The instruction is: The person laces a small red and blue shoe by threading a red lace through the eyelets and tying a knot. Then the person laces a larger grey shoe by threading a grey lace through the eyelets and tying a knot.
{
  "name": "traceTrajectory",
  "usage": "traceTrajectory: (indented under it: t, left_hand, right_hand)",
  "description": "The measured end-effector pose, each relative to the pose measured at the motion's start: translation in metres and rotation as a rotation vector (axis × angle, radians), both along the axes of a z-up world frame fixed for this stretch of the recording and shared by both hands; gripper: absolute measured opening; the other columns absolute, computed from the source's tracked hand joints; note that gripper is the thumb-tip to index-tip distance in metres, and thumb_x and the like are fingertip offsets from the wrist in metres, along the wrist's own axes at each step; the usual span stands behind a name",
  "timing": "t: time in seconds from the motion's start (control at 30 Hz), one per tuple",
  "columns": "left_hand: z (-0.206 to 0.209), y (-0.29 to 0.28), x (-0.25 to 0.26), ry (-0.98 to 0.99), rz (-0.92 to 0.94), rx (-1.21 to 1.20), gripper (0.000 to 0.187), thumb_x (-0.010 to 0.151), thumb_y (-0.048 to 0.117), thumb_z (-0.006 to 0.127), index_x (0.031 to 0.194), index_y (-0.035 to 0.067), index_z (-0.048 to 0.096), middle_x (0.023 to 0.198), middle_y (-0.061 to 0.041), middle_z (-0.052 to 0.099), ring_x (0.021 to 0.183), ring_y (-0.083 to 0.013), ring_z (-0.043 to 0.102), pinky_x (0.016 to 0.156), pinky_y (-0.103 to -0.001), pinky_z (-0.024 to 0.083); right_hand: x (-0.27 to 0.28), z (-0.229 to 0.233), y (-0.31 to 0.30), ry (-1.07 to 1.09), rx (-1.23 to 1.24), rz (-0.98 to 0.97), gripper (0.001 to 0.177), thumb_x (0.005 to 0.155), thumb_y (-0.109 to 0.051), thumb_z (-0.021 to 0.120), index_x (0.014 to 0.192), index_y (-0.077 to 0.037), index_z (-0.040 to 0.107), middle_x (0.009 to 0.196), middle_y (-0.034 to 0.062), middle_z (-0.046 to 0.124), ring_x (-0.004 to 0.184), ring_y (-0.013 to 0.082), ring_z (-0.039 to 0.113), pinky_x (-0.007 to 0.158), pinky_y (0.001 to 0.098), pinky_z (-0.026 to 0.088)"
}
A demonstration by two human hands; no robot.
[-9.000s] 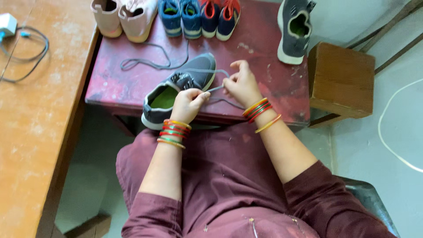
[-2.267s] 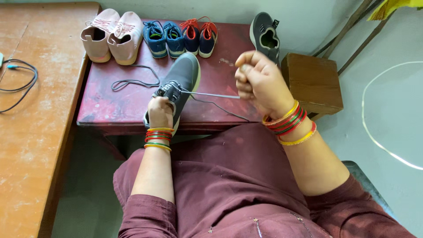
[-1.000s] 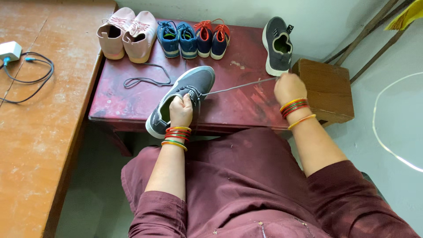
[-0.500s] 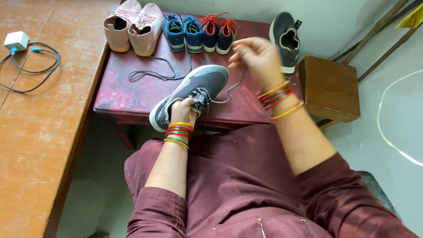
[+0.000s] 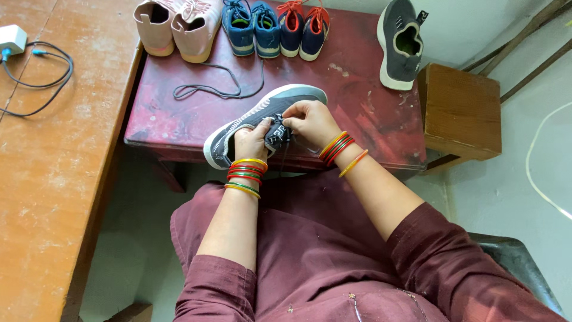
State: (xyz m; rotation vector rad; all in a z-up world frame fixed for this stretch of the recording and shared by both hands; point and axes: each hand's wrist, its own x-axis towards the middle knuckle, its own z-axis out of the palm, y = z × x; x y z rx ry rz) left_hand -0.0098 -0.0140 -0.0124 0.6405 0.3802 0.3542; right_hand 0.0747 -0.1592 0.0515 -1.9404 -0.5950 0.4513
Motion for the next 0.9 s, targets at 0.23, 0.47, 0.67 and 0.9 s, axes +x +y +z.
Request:
traceTrajectory:
  t: [0.23, 0.47, 0.67, 0.9]
  left_hand:
    - [0.01, 0.0, -0.001, 0.014, -0.059, 0.029, 0.018, 0.086, -0.005, 0.068, 0.101, -0.014, 0.066, 0.091, -0.017, 0.072, 0.07, -0.0228, 0.072, 0.064, -0.034, 0.06]
    - [0.014, -0.001, -0.001, 0.005, -0.069, 0.045, 0.02, 0.082, -0.007, 0.067, 0.101, -0.014, 0.068, 0.092, -0.017, 0.073, 0.072, -0.0226, 0.073, 0.067, -0.034, 0.061]
    - [0.009, 0.0, 0.0, 0.025, -0.059, 0.074, 0.016, 0.083, -0.008, 0.067, 0.097, -0.015, 0.068, 0.09, -0.017, 0.073, 0.071, -0.0235, 0.072, 0.066, -0.035, 0.06]
    - [0.007, 0.001, 0.006, -0.006, -0.052, 0.039, 0.017, 0.083, -0.007, 0.067, 0.099, -0.012, 0.068, 0.09, -0.015, 0.073, 0.07, -0.0214, 0.072, 0.064, -0.033, 0.06]
  right_hand:
    - [0.011, 0.001, -0.001, -0.587, -0.043, 0.129, 0.01, 0.082, -0.002, 0.074, 0.092, -0.004, 0.075, 0.091, 0.0131, 0.068, 0.087, 0.0277, 0.067, 0.079, 0.036, 0.054]
    - [0.008, 0.015, 0.005, -0.864, -0.086, 0.231, 0.007, 0.081, -0.001, 0.073, 0.085, -0.005, 0.071, 0.091, 0.0139, 0.062, 0.089, 0.0338, 0.063, 0.08, 0.0428, 0.052]
    - [0.013, 0.018, 0.013, -0.919, -0.247, 0.282, 0.005, 0.079, -0.006, 0.073, 0.075, -0.005, 0.07, 0.083, 0.0156, 0.061, 0.085, 0.0346, 0.063, 0.076, 0.0455, 0.051]
    - [0.031, 0.005, 0.008, -0.681, -0.134, 0.273, 0.004, 0.081, -0.006, 0.073, 0.085, -0.006, 0.075, 0.087, 0.0156, 0.065, 0.083, 0.0319, 0.065, 0.075, 0.0394, 0.053]
